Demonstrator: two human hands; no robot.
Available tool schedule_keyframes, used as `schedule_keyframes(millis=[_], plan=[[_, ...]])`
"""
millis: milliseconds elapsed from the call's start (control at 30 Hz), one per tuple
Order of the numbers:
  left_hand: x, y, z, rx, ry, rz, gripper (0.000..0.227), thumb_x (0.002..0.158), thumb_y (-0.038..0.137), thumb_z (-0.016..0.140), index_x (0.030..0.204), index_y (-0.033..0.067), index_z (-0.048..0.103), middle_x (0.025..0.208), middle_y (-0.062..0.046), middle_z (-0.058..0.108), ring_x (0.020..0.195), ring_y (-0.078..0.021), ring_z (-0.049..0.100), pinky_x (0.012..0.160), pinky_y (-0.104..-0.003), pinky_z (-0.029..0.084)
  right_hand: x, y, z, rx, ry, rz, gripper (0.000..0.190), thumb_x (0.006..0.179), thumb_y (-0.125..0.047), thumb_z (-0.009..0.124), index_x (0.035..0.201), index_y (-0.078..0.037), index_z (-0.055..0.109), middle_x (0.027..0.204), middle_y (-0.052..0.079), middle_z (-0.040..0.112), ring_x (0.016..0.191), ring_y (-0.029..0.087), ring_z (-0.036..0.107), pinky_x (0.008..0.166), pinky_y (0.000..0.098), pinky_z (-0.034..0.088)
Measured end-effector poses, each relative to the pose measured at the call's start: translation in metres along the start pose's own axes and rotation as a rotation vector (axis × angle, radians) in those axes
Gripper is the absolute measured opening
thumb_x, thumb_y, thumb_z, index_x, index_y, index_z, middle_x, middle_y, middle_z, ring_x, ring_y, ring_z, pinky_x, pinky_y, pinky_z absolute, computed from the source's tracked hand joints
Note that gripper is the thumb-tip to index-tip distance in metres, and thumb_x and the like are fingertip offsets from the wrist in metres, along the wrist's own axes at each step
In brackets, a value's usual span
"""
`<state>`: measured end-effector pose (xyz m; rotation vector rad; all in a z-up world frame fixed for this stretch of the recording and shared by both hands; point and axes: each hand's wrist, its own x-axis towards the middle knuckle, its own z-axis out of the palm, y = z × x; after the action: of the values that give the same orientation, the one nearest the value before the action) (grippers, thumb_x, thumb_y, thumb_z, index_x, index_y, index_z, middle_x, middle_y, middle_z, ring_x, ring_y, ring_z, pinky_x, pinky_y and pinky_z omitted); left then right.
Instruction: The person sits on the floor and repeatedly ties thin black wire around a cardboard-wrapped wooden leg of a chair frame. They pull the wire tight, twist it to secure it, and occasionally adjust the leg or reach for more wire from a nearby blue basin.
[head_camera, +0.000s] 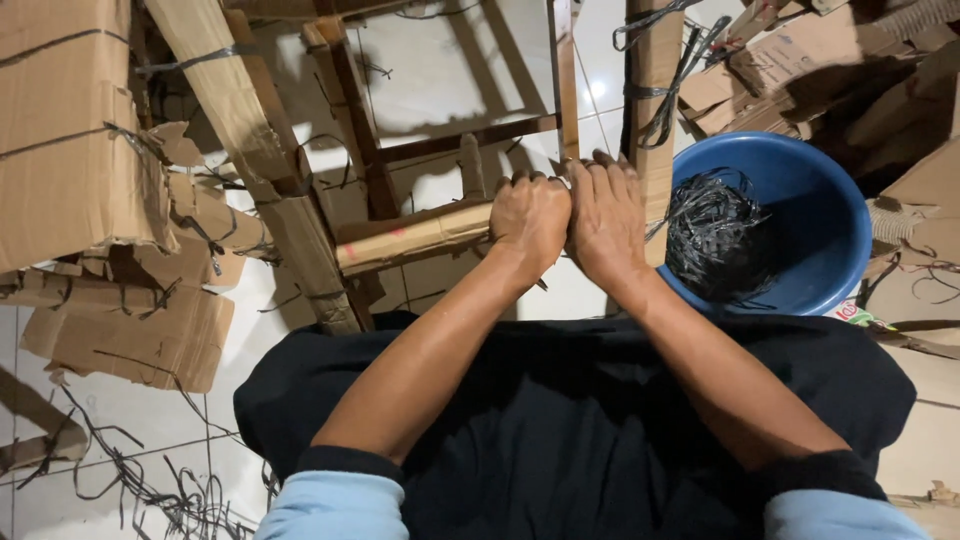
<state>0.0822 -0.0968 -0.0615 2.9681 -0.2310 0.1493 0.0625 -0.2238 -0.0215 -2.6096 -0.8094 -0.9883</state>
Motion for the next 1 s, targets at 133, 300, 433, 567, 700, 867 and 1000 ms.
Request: schedule_keyframes(millis=[133,300,433,567,700,867,1000], plan=[[-0.017,0.008,-0.016,0.072,0.180,0.011,0.011,0.081,0.009,0.066,0.088,0.0052,0.073,0.082,-0.012,0.070,0.081,-0.0326,0.069,0.072,-0.045,0.049,-0.024,-0.023,-0.024,0.203,0.014,0.040,0.089,0.062,0.000,0.079,0.146,-0.001,0.051,0.140,0.021,0.054,0.138,0.046,0.046,0.119,0.0566,0.028],[-0.017,0.007,-0.015,0.260,0.528,0.100,0.010,0.080,0.013,0.061,0.090,0.0129,0.061,0.071,-0.004,0.058,0.065,-0.0232,0.063,0.057,-0.039,0.046,-0.061,-0.046,-0.026,0.997,-0.143,1.028,0.041,0.095,-0.023,0.071,0.121,-0.006,0.044,0.117,0.020,0.056,0.109,0.039,0.062,0.088,0.0507,0.052],[-0.021,0.002,-0.028,0.216,0.533,0.182,0.020,0.081,0.011,0.062,0.100,0.0107,0.062,0.072,-0.004,0.063,0.066,-0.0227,0.066,0.060,-0.037,0.048,-0.048,-0.036,-0.015,1.398,-0.065,1.268,0.049,0.098,-0.031,0.069,0.129,-0.003,0.044,0.125,0.013,0.050,0.104,0.023,0.061,0.085,0.0332,0.058],[-0.019,-0.001,-0.044,0.085,0.233,0.203,0.035,0.068,0.019,0.067,0.100,0.0130,0.054,0.081,-0.007,0.066,0.076,-0.0279,0.068,0.079,-0.043,0.046,-0.057,-0.005,0.033,1.737,0.063,1.538,0.034,0.098,-0.030,0.070,0.113,-0.007,0.051,0.115,0.012,0.058,0.111,0.031,0.066,0.099,0.0469,0.053],[-0.012,-0.007,-0.031,-0.020,0.006,0.127,0.038,0.068,0.035,0.069,0.097,0.0151,0.054,0.080,-0.006,0.070,0.077,-0.0332,0.073,0.087,-0.050,0.046,-0.034,0.008,0.033,1.877,0.151,1.775,0.033,0.094,-0.024,0.078,0.108,-0.001,0.057,0.103,0.011,0.056,0.106,0.034,0.065,0.098,0.0503,0.054],[-0.011,-0.002,-0.028,-0.032,0.023,0.079,0.038,0.069,0.033,0.070,0.098,0.0112,0.059,0.081,-0.009,0.072,0.084,-0.0350,0.073,0.096,-0.055,0.044,-0.006,0.002,0.018,1.943,0.138,1.795,0.023,0.092,-0.020,0.078,0.098,-0.002,0.064,0.089,0.005,0.054,0.090,0.029,0.063,0.086,0.0441,0.056],[-0.016,0.013,-0.066,-0.148,-0.026,0.025,0.044,0.072,0.031,0.063,0.108,0.0086,0.051,0.101,-0.016,0.066,0.112,-0.0384,0.063,0.110,-0.057,0.037,-0.003,-0.002,0.004,2.049,0.137,1.667,0.023,0.096,-0.022,0.074,0.106,-0.003,0.068,0.099,0.008,0.065,0.104,0.029,0.069,0.097,0.0413,0.054]])
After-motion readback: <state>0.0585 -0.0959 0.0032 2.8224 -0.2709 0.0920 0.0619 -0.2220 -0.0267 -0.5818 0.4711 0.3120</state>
